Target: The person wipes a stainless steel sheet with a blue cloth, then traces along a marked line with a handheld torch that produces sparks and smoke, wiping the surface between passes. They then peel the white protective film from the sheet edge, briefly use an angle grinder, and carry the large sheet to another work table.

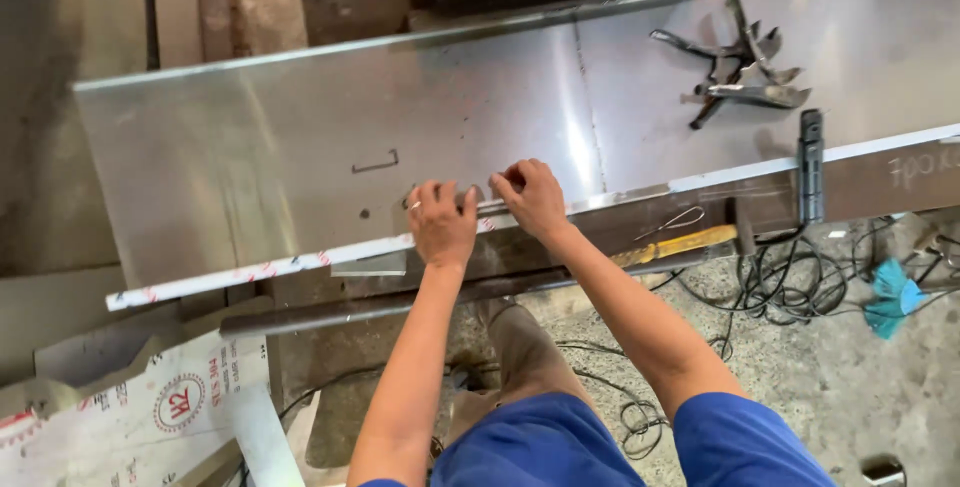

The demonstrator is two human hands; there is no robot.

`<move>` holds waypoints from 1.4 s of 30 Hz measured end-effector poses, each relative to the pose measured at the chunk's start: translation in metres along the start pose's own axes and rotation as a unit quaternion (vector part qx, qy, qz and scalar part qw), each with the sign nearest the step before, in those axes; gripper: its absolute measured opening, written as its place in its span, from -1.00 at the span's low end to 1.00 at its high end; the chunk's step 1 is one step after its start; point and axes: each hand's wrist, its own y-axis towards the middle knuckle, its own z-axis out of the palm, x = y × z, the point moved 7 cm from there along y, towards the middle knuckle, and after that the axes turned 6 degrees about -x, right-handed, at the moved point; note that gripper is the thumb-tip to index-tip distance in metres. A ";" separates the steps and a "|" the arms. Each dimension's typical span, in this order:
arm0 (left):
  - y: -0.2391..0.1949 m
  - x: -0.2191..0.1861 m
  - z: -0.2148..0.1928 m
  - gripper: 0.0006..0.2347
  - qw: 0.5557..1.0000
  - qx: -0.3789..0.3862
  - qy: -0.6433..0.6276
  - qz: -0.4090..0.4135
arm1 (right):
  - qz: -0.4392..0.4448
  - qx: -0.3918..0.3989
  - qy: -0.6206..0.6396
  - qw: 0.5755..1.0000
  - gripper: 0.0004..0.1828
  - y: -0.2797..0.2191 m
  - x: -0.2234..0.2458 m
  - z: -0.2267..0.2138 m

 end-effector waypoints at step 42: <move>0.340 0.049 0.150 -0.64 0.670 0.158 -0.497 -0.528 | 0.324 0.007 0.637 0.699 -0.54 0.390 -0.320 -0.154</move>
